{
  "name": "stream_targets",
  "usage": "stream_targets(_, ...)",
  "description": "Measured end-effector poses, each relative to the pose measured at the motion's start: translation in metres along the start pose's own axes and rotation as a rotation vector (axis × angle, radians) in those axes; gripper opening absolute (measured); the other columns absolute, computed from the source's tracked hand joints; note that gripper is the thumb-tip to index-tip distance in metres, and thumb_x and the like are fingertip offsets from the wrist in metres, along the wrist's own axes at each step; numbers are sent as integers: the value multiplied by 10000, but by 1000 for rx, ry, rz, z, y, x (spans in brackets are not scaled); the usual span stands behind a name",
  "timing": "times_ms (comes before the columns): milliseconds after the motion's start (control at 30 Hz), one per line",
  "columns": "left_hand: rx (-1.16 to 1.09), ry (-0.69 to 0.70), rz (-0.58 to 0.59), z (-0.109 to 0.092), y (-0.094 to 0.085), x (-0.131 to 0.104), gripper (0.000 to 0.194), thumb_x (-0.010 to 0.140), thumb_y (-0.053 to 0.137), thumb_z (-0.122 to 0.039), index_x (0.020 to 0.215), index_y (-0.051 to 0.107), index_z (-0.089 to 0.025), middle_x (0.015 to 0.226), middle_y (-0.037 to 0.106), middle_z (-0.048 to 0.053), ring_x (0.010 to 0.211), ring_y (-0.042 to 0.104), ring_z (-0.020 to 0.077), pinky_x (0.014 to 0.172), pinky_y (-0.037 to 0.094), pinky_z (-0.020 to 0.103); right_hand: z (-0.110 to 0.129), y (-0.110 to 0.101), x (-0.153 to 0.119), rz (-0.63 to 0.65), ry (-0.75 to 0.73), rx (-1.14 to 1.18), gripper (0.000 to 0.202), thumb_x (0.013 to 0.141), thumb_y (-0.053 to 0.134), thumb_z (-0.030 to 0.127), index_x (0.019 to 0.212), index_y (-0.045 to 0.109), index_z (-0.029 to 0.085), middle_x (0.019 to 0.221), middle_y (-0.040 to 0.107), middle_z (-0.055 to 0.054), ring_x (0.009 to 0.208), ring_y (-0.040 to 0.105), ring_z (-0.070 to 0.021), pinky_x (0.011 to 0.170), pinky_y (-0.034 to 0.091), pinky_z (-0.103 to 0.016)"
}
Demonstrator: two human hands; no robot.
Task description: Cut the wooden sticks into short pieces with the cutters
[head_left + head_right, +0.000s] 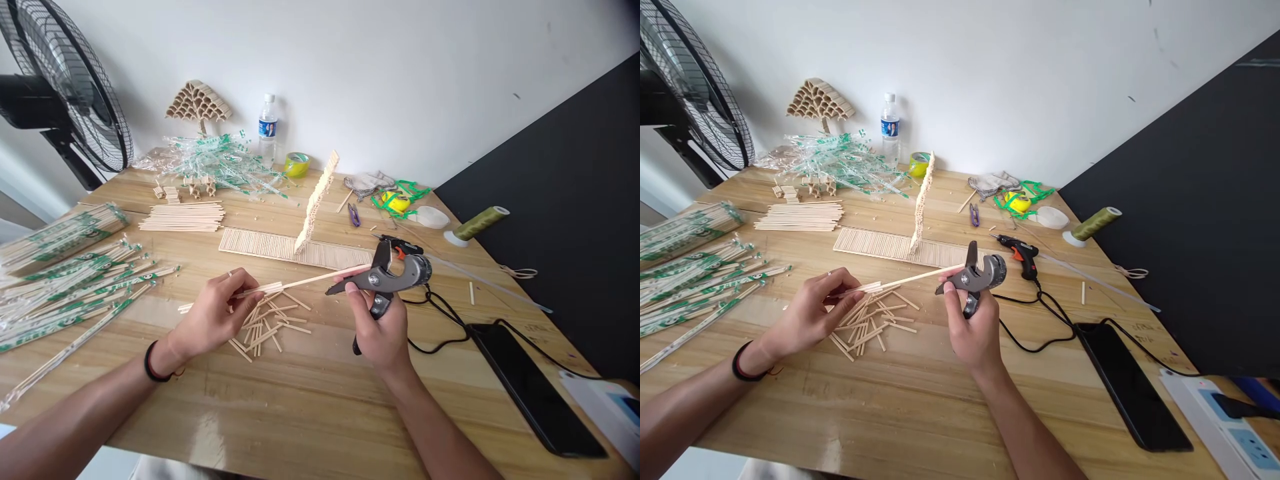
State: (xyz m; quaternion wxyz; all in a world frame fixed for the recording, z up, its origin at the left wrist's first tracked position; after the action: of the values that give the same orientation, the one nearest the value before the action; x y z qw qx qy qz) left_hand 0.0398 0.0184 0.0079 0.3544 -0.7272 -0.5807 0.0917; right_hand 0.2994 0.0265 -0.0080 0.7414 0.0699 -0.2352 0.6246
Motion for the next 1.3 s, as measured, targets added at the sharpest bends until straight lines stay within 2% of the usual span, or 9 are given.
stream_targets(300,17,20,6,0,1,-1,203,1039,529,-289,880,597,-182,708,586,-8,623,501,124,569,390,242,-3,-1,-1,-33,2,-14,115,978,628,327,1036,656,232,1036,732,-92,995,717,-247,924,571,-410)
stream_targets(467,17,26,-1,0,1,-1,199,1041,528,-282,885,596,-182,730,607,0,637,521,127,579,404,246,-1,-2,-1,-31,-3,-54,125,988,619,347,1036,657,239,1027,743,-95,1012,710,-259,977,553,-453)
stream_targets(700,76,72,-49,-3,0,-1,148,1027,528,-219,902,600,-187,754,629,-2,638,530,127,591,404,247,2,-3,-1,-56,-27,-34,108,982,623,338,1010,656,240,1027,728,-98,1014,697,-269,971,544,-463)
stream_targets(867,55,52,-84,-2,-3,-1,148,1029,516,-217,901,582,-185,729,594,-15,607,496,112,566,387,233,-1,-2,-2,-44,-28,-25,147,985,617,332,1085,646,228,1038,730,-97,1012,708,-269,991,527,-485)
stream_targets(1133,-41,13,-87,-6,-4,-4,207,1017,561,-303,845,553,-188,642,490,-48,554,429,93,504,357,210,10,0,-5,6,-151,-206,100,976,616,291,1036,671,232,1008,727,-87,977,695,-266,944,535,-455)
stream_targets(1300,-62,13,-80,-7,-2,-6,200,1011,581,-306,851,569,-186,648,529,-40,562,451,94,511,372,210,20,2,-6,34,-229,-288,80,963,613,243,1024,663,248,959,690,-67,916,685,-257,861,549,-419)
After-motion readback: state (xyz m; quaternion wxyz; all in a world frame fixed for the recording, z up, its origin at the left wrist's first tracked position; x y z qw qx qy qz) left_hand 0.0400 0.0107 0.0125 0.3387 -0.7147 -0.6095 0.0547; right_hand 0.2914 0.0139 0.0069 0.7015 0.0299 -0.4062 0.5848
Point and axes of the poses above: each hand's wrist, its own x-axis towards the middle knuckle, its own y-axis out of the palm, z = x × y, the point moved 5 cm from there along x, towards the middle knuckle
